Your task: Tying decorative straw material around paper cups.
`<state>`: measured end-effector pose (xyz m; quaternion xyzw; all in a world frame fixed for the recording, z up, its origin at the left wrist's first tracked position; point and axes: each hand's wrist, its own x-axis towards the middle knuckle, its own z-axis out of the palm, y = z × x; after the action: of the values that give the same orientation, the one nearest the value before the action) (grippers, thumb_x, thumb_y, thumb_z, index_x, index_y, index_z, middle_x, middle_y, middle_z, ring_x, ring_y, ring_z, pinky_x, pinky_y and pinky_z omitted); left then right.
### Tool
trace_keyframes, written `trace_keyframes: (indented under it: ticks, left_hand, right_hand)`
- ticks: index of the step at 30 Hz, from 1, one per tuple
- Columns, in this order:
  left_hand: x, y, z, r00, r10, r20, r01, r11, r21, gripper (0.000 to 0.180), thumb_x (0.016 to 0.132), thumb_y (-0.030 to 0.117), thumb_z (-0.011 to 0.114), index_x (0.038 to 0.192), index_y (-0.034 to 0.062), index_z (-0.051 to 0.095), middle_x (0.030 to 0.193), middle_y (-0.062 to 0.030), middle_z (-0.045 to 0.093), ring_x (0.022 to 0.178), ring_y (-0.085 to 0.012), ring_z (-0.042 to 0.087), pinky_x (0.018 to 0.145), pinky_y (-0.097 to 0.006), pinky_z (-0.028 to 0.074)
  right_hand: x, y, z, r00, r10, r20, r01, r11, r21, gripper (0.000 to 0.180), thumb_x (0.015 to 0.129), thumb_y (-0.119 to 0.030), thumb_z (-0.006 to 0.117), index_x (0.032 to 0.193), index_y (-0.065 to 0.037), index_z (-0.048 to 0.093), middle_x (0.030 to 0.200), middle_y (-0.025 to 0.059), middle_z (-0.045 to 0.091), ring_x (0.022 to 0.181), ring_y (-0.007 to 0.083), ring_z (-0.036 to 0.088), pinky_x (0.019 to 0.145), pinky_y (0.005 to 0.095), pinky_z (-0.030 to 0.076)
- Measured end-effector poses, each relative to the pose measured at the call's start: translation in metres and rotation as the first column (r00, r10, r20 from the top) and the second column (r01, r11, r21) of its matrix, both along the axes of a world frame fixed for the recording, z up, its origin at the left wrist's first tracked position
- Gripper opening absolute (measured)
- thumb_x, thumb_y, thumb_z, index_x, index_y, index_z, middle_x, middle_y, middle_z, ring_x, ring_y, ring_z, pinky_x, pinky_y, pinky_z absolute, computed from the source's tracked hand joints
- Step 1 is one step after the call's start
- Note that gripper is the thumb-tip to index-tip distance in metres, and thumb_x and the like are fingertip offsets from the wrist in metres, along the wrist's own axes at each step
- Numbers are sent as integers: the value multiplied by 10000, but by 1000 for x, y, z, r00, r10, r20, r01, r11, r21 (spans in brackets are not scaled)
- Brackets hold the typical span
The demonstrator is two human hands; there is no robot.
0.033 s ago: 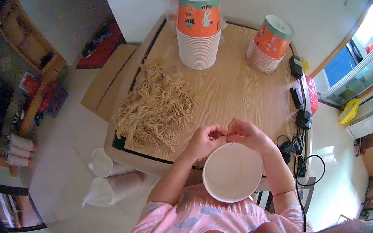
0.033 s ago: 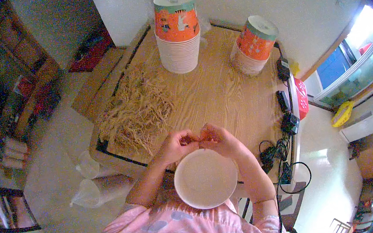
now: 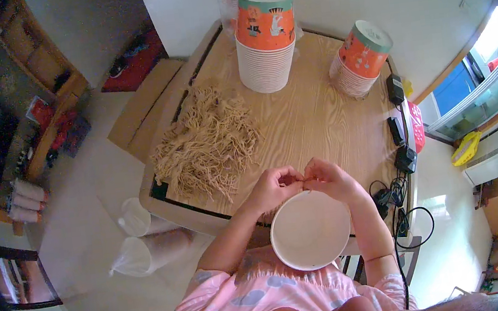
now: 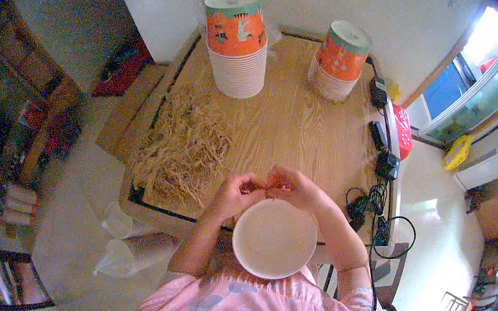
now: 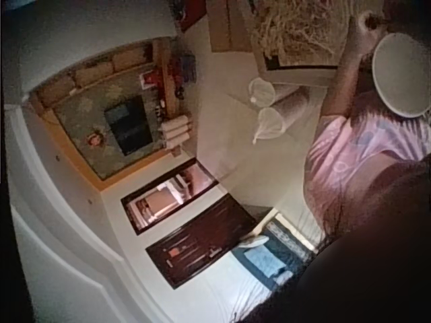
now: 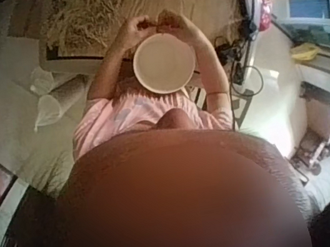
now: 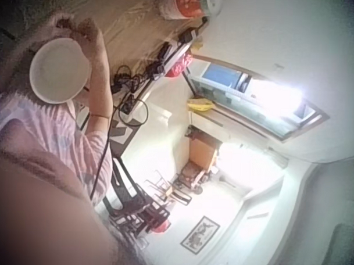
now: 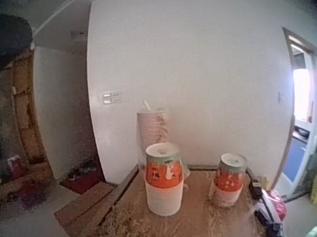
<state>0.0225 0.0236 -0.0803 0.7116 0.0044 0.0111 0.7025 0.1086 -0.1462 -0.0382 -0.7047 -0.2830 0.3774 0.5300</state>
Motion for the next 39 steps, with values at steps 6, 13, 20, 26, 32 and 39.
trace_keyframes:
  ticks: [6,13,20,26,32,39]
  left_hand:
    - [1,-1,-1,996,-27,-85,18,994,-104,88,785,76,654,841,24,610,777,-8,621,717,-59,567,668,-221,475]
    - [4,-2,0,996,1,-90,-13,991,-130,57,791,56,639,828,23,611,771,-3,622,721,-60,573,677,-220,476]
    - [7,-3,0,997,33,-63,-44,983,-179,67,796,30,631,860,13,622,791,-2,627,744,-61,580,693,-217,479]
    - [7,-1,-2,997,8,-77,-30,958,-284,145,794,9,631,937,17,607,870,-8,618,810,-70,580,763,-222,482]
    - [7,0,-10,997,10,-74,-32,953,-301,192,783,7,654,966,24,599,888,-7,614,817,-71,576,777,-218,479]
    - [5,-1,-10,987,39,-153,-75,968,-240,126,809,70,650,928,38,624,812,11,625,747,-54,568,662,-196,459]
  right_hand:
    - [-2,-2,-2,1000,2,3,-2,1000,20,152,796,-9,619,899,-54,516,780,-13,538,736,68,513,635,209,418]
    - [4,-5,-8,1000,8,27,-8,1000,-2,146,806,-30,625,897,-56,514,763,-28,524,708,59,502,606,203,413]
    - [3,1,-4,995,-40,88,42,999,-21,99,796,-54,648,839,-50,559,723,-34,542,653,40,491,550,194,402]
    - [7,-2,-16,994,-59,87,64,997,-53,134,789,-118,681,777,-45,570,675,-26,549,620,59,485,540,227,414]
    - [9,-3,-19,997,-62,43,66,995,-80,136,798,-129,676,799,-40,573,683,-42,526,607,53,448,517,227,379]
    - [4,1,-9,997,-70,41,72,997,-39,127,812,-124,661,797,-40,568,680,-44,523,619,47,449,533,219,386]
